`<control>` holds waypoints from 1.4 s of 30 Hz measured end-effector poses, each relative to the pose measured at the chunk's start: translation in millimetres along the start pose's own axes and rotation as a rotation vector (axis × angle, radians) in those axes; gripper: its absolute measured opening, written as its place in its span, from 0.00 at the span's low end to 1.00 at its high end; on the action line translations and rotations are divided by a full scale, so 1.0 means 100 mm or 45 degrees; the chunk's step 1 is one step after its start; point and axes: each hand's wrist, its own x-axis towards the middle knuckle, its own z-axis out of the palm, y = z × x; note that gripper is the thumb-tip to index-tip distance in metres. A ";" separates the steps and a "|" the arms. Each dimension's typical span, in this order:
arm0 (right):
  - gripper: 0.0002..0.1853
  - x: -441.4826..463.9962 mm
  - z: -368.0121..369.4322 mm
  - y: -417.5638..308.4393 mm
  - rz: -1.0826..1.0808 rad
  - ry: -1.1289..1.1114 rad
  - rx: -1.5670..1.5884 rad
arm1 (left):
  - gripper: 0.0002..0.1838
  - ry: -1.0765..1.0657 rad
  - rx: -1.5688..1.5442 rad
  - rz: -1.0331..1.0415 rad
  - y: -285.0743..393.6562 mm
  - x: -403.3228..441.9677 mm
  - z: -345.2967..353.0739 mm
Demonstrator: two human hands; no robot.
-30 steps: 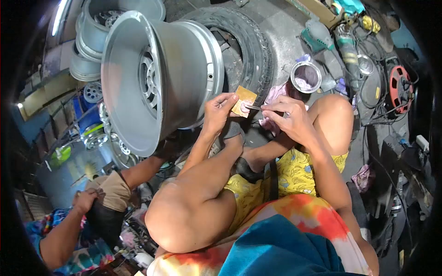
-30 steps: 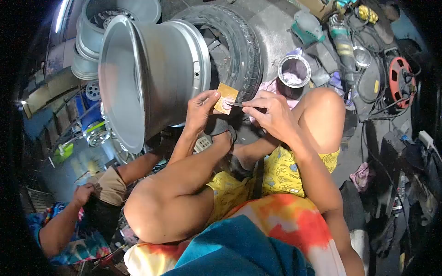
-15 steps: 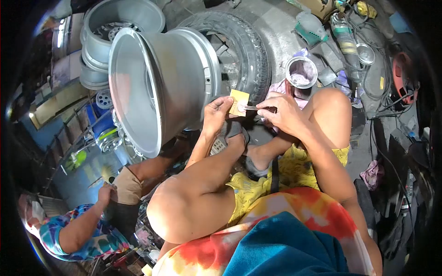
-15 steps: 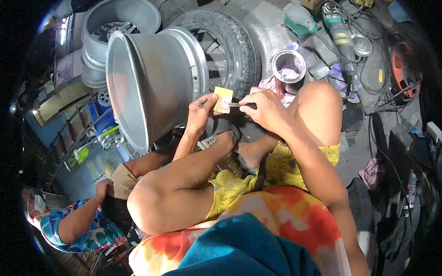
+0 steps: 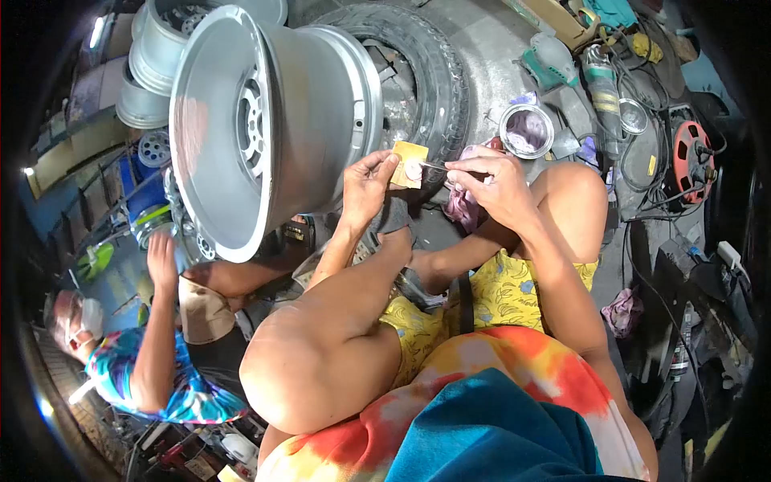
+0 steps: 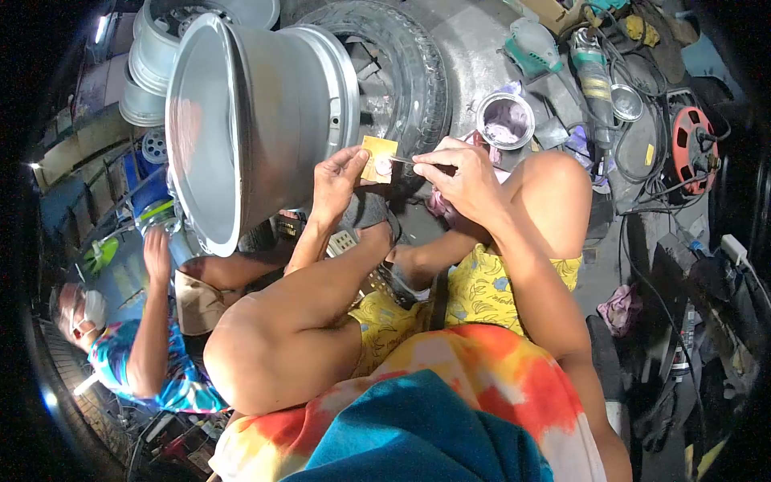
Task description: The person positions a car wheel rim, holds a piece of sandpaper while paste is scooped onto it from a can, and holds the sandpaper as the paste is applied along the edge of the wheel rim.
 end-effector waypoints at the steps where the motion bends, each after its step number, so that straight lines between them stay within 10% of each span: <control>1: 0.10 0.00 0.04 0.02 -0.001 -0.011 -0.009 | 0.13 0.005 0.008 0.001 0.05 -0.01 0.01; 31: 0.12 -0.08 0.20 -0.04 0.357 -0.214 0.462 | 0.14 -0.113 -0.124 0.035 0.21 -0.07 -0.03; 42: 0.11 0.02 0.25 -0.22 -0.252 0.099 -0.108 | 0.11 -0.247 -0.603 -0.305 0.06 0.03 -0.07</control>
